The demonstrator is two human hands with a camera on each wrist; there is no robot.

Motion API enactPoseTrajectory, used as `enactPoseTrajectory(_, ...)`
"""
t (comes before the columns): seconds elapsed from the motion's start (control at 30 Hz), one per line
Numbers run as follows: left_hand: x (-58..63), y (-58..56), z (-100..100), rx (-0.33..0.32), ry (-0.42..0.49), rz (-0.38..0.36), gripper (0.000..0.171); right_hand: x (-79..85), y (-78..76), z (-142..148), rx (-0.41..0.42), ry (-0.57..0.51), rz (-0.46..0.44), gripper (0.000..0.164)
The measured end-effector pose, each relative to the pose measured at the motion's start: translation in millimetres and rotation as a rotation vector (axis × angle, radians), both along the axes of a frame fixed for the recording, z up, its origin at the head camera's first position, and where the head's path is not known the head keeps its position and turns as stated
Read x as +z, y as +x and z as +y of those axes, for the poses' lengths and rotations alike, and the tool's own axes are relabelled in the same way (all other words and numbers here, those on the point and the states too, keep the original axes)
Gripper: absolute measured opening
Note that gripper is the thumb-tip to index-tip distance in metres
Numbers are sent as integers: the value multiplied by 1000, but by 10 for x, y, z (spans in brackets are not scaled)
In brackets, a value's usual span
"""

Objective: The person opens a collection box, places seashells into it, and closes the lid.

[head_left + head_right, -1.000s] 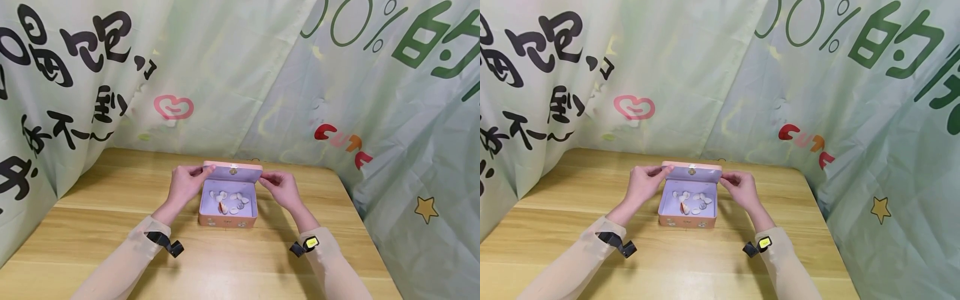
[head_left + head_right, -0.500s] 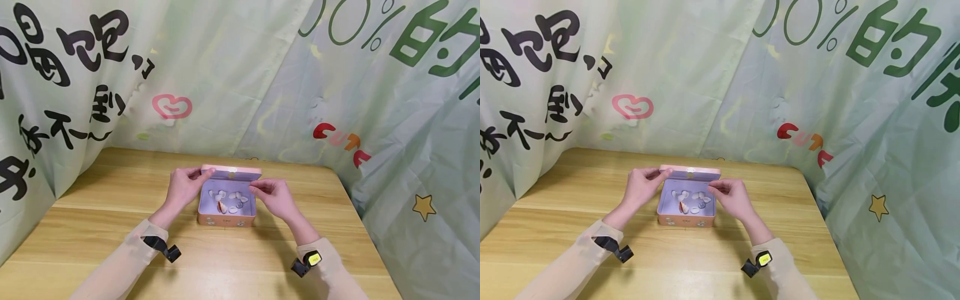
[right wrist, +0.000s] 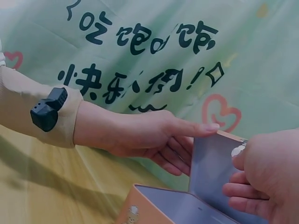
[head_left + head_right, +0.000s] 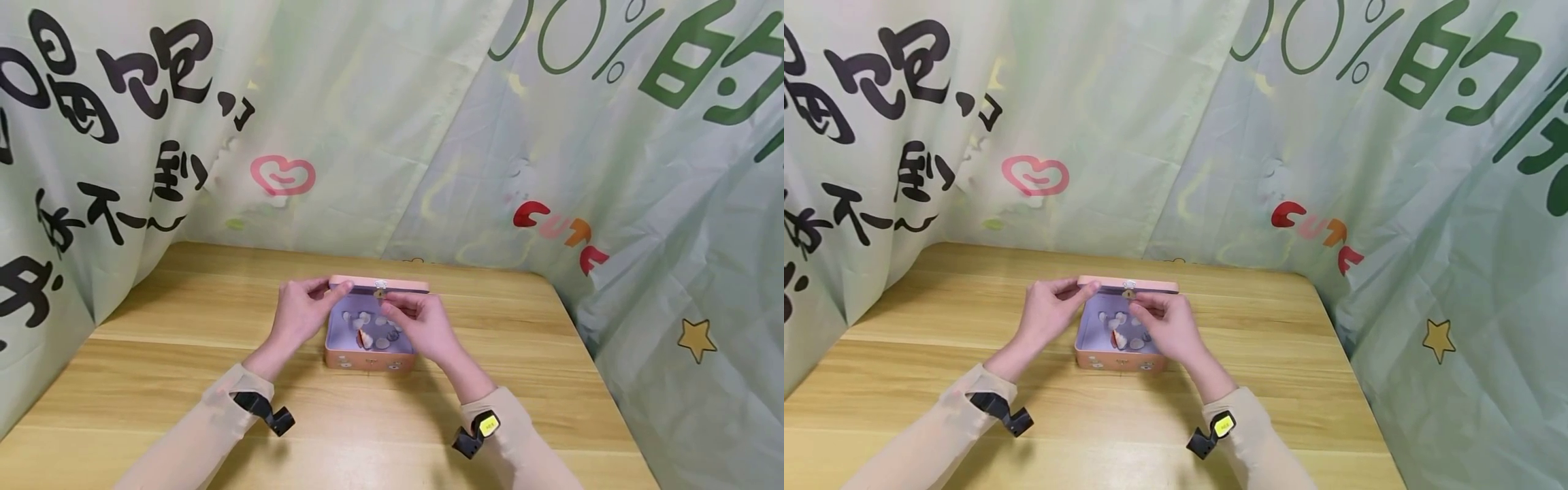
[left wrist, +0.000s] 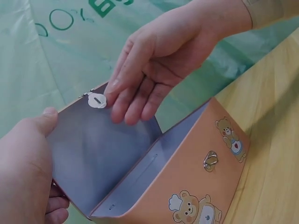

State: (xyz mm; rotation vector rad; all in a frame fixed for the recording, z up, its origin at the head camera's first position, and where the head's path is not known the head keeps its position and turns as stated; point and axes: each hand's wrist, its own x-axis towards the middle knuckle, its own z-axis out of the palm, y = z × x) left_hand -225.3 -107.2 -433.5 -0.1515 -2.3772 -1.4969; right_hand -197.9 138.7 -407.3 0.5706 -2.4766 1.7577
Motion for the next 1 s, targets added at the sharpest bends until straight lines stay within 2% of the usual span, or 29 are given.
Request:
enactPoseTrajectory(0.3, -10, 47, -4, -12, 10, -15, 81, -14, 32, -54, -10, -90, -33, 17)
enactPoseTrajectory(0.67, -40, 130, -27, -57, -9, -55, 87, -17, 108, -42, 51, -158, -78, 16)
enactPoseTrajectory(1.0, -76, 211, -51, -86, -39, -83, 89, -40, 219, -22, 88, -179, -132, 17)
